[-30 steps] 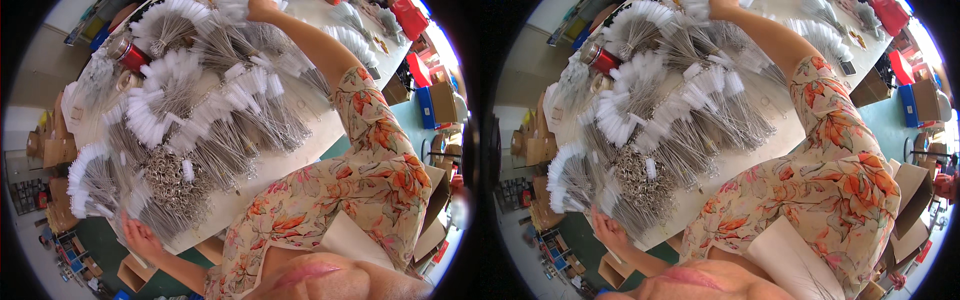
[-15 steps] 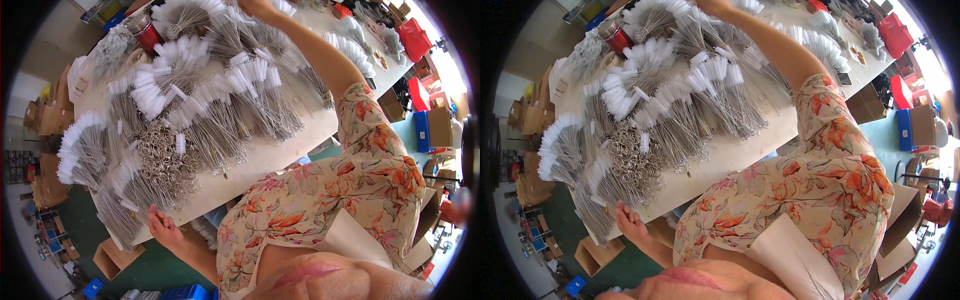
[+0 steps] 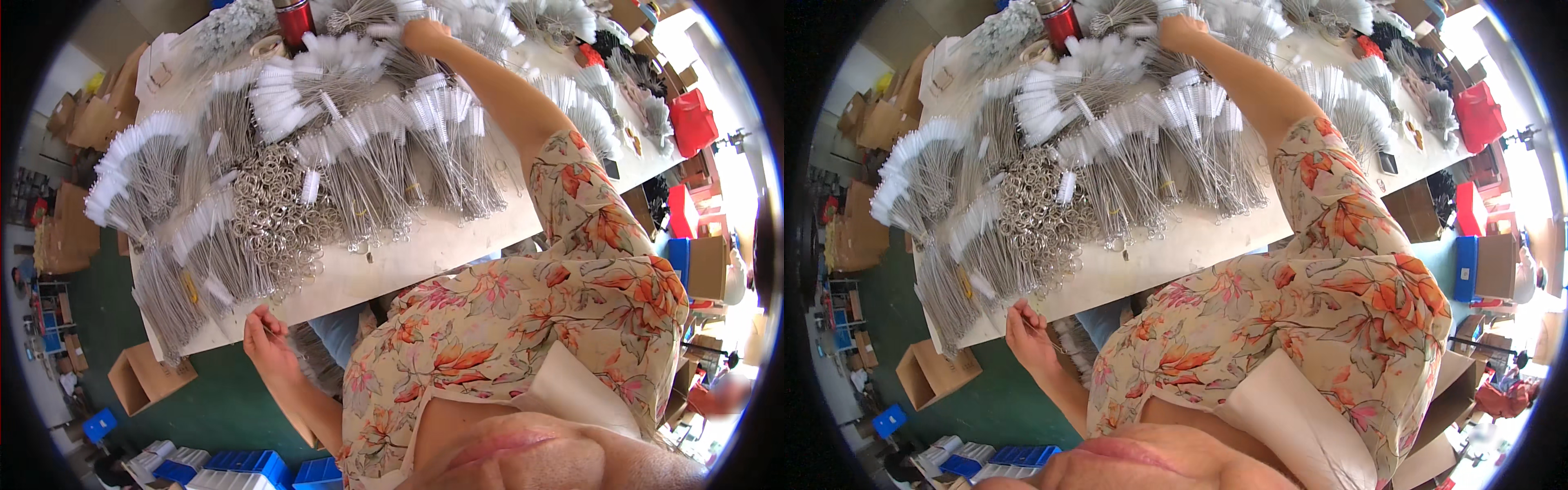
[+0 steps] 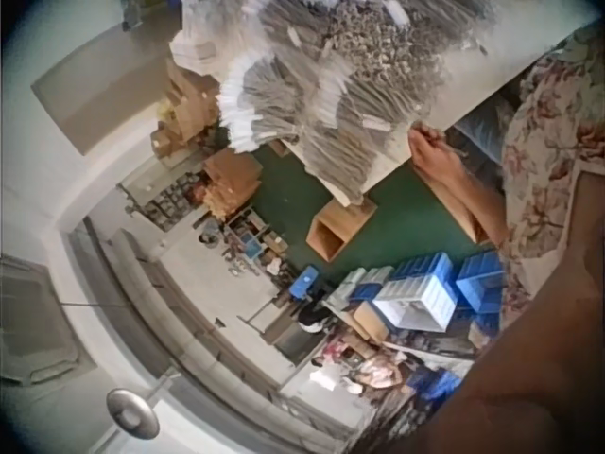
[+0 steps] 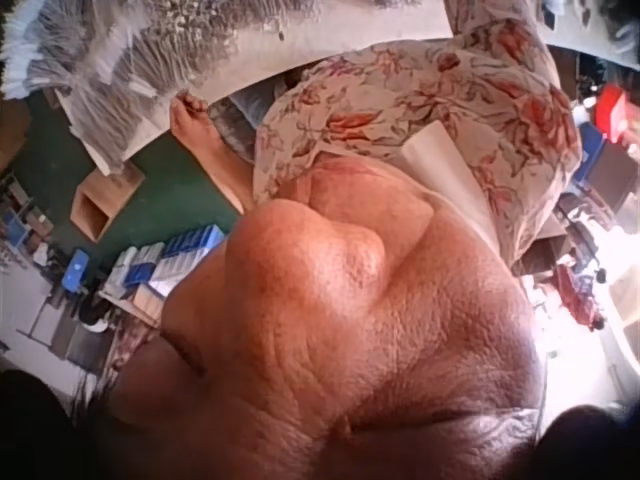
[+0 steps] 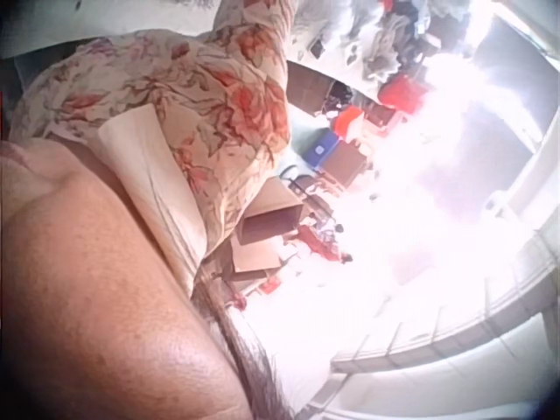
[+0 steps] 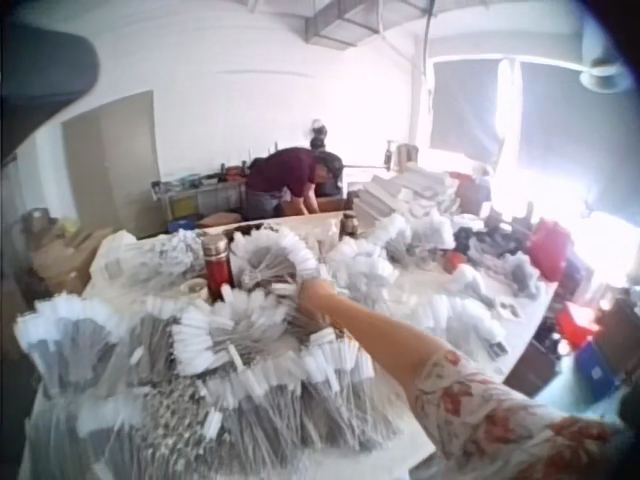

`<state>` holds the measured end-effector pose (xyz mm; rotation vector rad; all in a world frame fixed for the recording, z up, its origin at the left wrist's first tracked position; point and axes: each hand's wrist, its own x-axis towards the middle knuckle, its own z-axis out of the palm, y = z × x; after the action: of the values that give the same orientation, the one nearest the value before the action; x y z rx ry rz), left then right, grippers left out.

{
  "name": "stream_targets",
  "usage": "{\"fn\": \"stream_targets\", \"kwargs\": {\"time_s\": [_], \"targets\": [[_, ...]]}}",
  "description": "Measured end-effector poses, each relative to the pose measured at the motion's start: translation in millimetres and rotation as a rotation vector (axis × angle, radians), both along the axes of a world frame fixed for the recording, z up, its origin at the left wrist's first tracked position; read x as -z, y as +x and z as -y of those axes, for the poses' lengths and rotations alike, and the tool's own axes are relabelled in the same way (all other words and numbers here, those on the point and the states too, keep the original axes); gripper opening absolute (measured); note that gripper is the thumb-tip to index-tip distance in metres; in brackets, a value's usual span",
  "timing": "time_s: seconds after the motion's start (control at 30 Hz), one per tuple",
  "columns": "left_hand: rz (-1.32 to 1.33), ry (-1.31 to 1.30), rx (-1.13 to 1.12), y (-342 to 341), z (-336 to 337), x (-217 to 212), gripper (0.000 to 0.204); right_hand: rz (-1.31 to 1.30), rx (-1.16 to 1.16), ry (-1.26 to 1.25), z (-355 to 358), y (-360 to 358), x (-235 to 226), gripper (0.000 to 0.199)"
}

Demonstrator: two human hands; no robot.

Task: Manually assembling white cleaning brushes onto small metal rings at a factory workstation.

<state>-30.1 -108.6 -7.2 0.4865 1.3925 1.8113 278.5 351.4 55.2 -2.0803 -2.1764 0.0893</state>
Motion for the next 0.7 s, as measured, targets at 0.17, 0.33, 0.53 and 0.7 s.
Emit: {"fn": "stream_targets", "kwargs": {"time_s": [0.17, 0.33, 0.53, 0.7], "targets": [[-0.197, 0.034, 0.151, 8, -38, -10, 0.026, -0.449, -0.458, 0.507, -5, 0, -31, 0.027], [-0.57, 0.294, 0.243, 60, -108, -41, 0.023, -1.613, -0.756, -0.207, 165, -80, -51, 0.022], [-0.744, 0.378, 0.279, 105, -141, -24, 0.019, -1.186, -0.606, -0.518, 274, -93, -11, 0.032], [-0.889, 0.67, 0.026, 112, -122, 2, 0.01, -1.471, -0.503, -0.217, 272, -40, 59, 0.029]]}}
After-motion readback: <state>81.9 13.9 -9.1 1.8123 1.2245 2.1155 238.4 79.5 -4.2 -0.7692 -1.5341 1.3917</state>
